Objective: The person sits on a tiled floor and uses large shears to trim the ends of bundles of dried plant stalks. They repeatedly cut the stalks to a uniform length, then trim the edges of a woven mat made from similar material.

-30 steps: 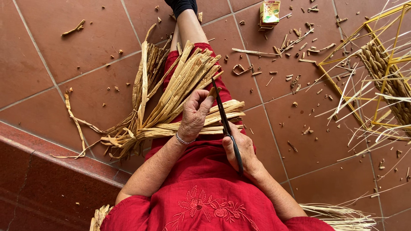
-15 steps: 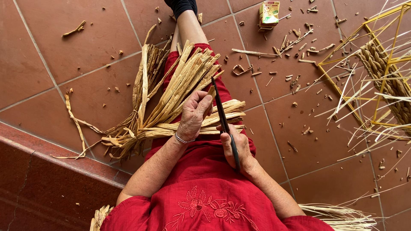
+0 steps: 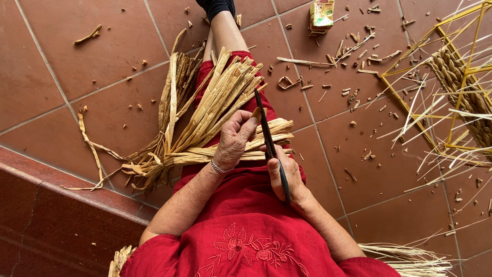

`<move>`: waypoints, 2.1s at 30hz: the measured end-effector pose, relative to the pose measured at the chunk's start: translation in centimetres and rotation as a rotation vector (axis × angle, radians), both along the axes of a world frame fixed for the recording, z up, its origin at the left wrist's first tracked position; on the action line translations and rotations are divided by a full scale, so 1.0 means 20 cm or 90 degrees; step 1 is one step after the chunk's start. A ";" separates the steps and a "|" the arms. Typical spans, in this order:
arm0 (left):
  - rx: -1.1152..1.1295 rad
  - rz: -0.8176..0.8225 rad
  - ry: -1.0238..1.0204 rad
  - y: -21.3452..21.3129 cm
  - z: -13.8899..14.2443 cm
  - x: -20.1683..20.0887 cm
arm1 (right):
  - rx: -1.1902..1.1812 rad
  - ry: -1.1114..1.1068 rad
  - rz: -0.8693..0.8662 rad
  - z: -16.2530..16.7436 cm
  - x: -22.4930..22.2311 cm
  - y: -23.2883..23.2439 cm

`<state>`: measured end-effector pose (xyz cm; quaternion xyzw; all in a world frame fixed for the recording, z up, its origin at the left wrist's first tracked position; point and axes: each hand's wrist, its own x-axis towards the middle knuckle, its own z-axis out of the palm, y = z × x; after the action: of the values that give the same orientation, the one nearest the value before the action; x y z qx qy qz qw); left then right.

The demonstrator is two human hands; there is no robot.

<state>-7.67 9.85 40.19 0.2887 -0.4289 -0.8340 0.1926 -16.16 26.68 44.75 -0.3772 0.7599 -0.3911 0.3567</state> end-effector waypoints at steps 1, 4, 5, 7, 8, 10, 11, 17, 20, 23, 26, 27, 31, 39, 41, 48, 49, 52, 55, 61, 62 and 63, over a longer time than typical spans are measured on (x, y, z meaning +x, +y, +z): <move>0.003 -0.004 0.002 0.00 0.00 0.00 | -0.008 -0.028 -0.007 -0.01 0.01 0.00; 0.016 -0.003 0.014 0.00 -0.01 -0.01 | -0.020 -0.083 -0.021 -0.01 0.02 -0.01; 0.019 0.000 0.020 0.00 -0.01 -0.01 | -0.019 -0.081 -0.020 -0.01 0.02 -0.01; 0.015 0.012 0.010 0.00 -0.01 -0.01 | -0.028 -0.076 -0.007 0.01 0.01 -0.02; 0.012 0.018 0.005 0.00 -0.01 -0.01 | -0.040 -0.071 0.004 0.02 0.00 -0.01; 0.006 0.017 -0.007 0.00 0.00 -0.01 | -0.038 -0.052 0.013 0.04 -0.02 -0.02; 0.003 0.019 -0.014 0.01 0.00 -0.01 | -0.024 -0.042 0.014 0.04 -0.03 -0.02; -0.003 0.003 -0.034 0.02 0.00 0.00 | -0.026 -0.076 -0.015 -0.01 0.00 0.00; -0.010 -0.015 -0.024 0.04 -0.03 0.02 | -0.088 -0.201 -0.074 -0.06 0.01 0.00; -0.024 -0.035 -0.037 0.05 -0.04 0.02 | -0.111 -0.296 -0.181 -0.07 -0.10 0.03; -0.149 0.009 -0.034 0.01 -0.01 -0.02 | -0.183 -0.357 -0.257 -0.05 -0.26 0.08; -0.212 0.015 -0.055 -0.01 0.01 -0.04 | -0.183 -0.353 -0.267 -0.04 -0.29 0.10; -0.689 0.089 -0.092 -0.09 0.10 -0.07 | -0.160 -0.339 -0.298 -0.01 -0.31 0.17; -0.956 -0.209 -0.162 0.00 -0.05 0.01 | -0.068 -0.375 -0.313 -0.08 -0.23 0.29; -0.982 -0.235 -0.156 0.02 -0.12 0.00 | -0.056 -0.354 -0.313 -0.09 -0.22 0.30; -0.922 -0.246 -0.155 0.07 -0.14 -0.03 | -0.083 -0.272 -0.240 -0.07 -0.24 0.28; -0.837 -0.225 -0.152 0.06 -0.13 -0.03 | -0.092 -0.238 -0.217 -0.06 -0.24 0.27; -0.491 -0.161 -0.125 0.03 -0.12 -0.04 | -0.064 -0.167 -0.181 -0.01 -0.22 0.24; -0.150 -0.115 -0.096 -0.02 -0.11 -0.04 | 0.002 -0.033 -0.115 0.05 -0.20 0.19; -0.146 -0.053 -0.007 -0.07 -0.05 -0.03 | -0.030 0.043 -0.047 0.10 -0.14 0.09; -0.141 -0.043 -0.005 -0.07 -0.04 -0.03 | -0.050 0.040 -0.045 0.10 -0.13 0.08; -0.116 -0.043 0.004 -0.07 -0.02 -0.03 | -0.038 -0.027 -0.073 0.09 -0.13 0.08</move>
<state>-8.18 8.49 39.71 0.2525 -0.5116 -0.7986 0.1915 -18.84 28.19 46.62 -0.3353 0.7607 -0.4412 0.3381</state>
